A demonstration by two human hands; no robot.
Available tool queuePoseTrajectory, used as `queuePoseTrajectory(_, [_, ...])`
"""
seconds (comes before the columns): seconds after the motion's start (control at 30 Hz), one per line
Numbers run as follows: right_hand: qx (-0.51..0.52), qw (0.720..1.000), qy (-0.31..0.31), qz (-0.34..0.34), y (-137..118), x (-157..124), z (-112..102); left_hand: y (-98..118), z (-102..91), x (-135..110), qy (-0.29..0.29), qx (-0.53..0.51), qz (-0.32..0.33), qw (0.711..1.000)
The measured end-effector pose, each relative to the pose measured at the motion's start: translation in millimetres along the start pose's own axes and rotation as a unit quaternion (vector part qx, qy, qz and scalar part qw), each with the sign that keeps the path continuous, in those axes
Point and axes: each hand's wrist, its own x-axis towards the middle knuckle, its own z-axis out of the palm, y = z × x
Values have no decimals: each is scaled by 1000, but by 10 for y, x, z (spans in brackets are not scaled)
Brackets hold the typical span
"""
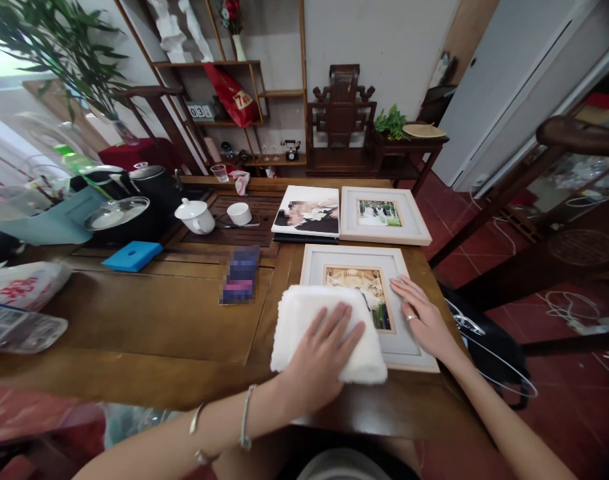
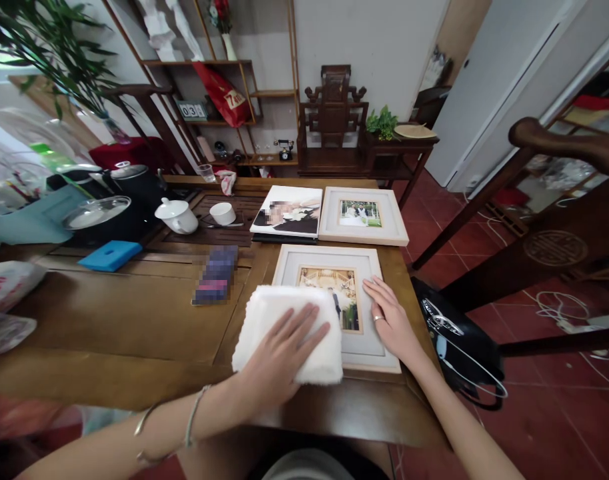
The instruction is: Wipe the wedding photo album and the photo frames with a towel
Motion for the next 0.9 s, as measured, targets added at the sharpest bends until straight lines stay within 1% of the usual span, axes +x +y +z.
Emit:
queuePoseTrajectory(0.07, [2,1000,-2,-3,-2,5,-3,-250,-15,246,21,22,-41,999])
queuePoseTrajectory(0.13, [4,1000,-3,-9,-4,8,-4,-543,-63,521,67,42,-87,993])
queuePoseTrajectory(0.2, [5,1000,-4,-11,-3,8,-4,-794,-117,765,106,56,-114,986])
queuePoseTrajectory(0.27, [5,1000,-3,-9,-1,7,-4,-945,-153,932,112,72,-113,985])
queuePoseTrajectory(0.3, [5,1000,-1,-8,0,7,-3,-974,-160,979,105,82,-105,986])
queuePoseTrajectory(0.37, [6,1000,1,-8,-1,9,-2,-942,-159,988,78,94,-82,989])
queuePoseTrajectory(0.43, [7,1000,2,-7,-7,12,0,-802,-157,887,41,92,-68,993])
queuePoseTrajectory(0.5, [10,1000,3,-3,-16,13,2,-584,-173,686,-4,81,-63,995])
queuePoseTrajectory(0.6, [17,1000,5,4,-27,10,7,-201,-234,278,-57,59,-51,995])
queuePoseTrajectory(0.67, [19,1000,6,4,-28,6,12,20,-266,19,-70,37,-36,996])
queuePoseTrajectory(0.73, [17,1000,6,1,-24,3,16,156,-260,-150,-69,16,-20,997])
queuePoseTrajectory(0.8, [13,1000,7,-3,-19,2,17,171,-209,-180,-54,5,-15,998])
queuePoseTrajectory(0.83, [11,1000,7,-4,-17,2,16,129,-173,-140,-42,6,-21,999])
queuePoseTrajectory(0.9, [10,1000,7,-6,-14,2,13,-44,-105,34,-13,17,-41,999])
